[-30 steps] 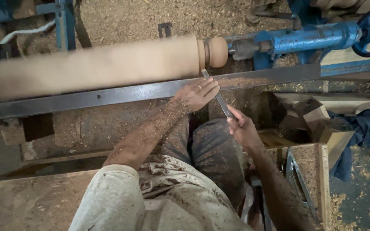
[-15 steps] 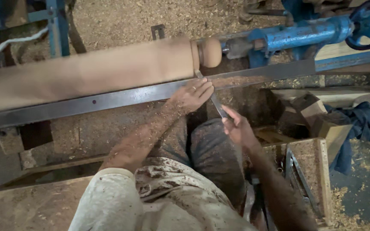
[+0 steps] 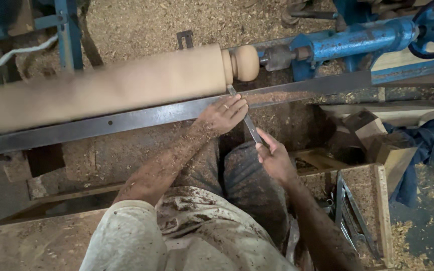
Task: The person uses a chisel to shape a rotating cylindrical piece of wood on a lathe. They hold the tool against the spinning wood to carve a rounded end and smooth the surface, creating wood shavings.
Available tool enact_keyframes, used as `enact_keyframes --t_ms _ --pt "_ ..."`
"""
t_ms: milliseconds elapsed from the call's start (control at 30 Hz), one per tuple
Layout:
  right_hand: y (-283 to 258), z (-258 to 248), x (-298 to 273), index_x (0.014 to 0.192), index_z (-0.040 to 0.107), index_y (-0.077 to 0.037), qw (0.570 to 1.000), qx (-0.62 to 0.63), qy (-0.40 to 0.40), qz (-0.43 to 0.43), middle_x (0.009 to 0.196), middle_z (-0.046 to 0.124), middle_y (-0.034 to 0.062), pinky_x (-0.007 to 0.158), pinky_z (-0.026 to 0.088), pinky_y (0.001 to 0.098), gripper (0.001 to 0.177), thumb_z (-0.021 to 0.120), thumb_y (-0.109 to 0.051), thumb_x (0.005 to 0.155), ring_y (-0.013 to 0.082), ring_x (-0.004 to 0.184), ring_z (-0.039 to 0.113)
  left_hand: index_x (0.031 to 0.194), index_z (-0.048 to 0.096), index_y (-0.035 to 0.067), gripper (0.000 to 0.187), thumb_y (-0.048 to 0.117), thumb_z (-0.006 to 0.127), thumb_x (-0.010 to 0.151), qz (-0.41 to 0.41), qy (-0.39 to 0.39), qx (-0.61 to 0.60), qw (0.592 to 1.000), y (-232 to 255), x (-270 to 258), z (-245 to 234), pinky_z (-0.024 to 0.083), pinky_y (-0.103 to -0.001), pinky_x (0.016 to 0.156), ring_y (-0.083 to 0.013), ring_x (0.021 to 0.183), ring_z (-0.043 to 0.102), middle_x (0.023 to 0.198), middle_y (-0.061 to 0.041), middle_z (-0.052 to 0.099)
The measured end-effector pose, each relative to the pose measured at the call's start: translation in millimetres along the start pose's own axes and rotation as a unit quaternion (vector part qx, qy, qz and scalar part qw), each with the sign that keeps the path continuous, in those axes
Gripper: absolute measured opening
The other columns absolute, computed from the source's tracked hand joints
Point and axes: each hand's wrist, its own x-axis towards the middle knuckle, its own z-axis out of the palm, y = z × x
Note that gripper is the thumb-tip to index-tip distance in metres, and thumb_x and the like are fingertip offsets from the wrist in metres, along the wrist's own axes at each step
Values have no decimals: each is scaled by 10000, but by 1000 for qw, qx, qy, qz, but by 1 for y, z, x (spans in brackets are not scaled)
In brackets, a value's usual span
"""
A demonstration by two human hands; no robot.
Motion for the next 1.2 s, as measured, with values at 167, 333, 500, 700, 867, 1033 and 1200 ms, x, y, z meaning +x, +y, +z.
enact_keyframes --t_ms 167,333,500,700,867,1033,1200 --pt "-21 3 -6 1537 488 -119 999 4 6 36 682 507 -24 524 389 249 554 575 -121 989 70 589 457 1199 690 40 326 194 647 915 -5 -4 -7 1000 0 6 -8 540 -425 1077 -282 1268 625 1284 -102 680" --pt "-41 6 -13 1535 460 -142 997 -38 17 72 703 534 -17 521 416 258 548 555 -136 996 80 592 483 1206 676 28 300 214 658 971 8 -6 -3 1000 -3 6 -3 539 -413 1068 -284 1266 621 1271 -113 682" --pt "-23 3 -7 1527 503 -100 1000 -8 17 18 724 522 -14 550 420 254 532 567 -100 999 79 620 493 1227 672 37 312 244 645 996 30 -3 21 999 -3 0 5 528 -414 1074 -283 1257 620 1278 -115 672" --pt "-5 -2 2 1514 518 -123 999 35 2 14 693 495 -44 509 370 238 532 590 -94 987 55 588 458 1245 669 49 346 240 621 960 14 -13 30 999 0 3 -5 499 -433 1070 -275 1279 593 1310 -97 655" --pt "-17 -5 -1 1521 515 -156 998 25 8 64 645 512 -29 475 346 234 549 592 -112 979 69 539 429 1271 661 55 358 240 608 969 8 -30 42 999 3 4 -10 477 -436 1117 -267 1314 565 1344 -99 625" --pt "-20 -9 -4 1536 463 -144 997 7 9 71 653 550 -29 465 372 223 572 590 -127 979 67 535 457 1288 656 29 390 247 600 970 23 -26 31 999 0 5 -7 486 -439 1113 -299 1320 557 1353 -127 611" --pt "-23 -15 -2 1549 465 -112 999 -2 -8 37 664 545 -29 464 372 216 572 576 -111 988 58 544 464 1333 635 22 400 223 574 993 16 -54 10 998 0 3 -3 508 -435 1123 -307 1358 539 1390 -140 596"
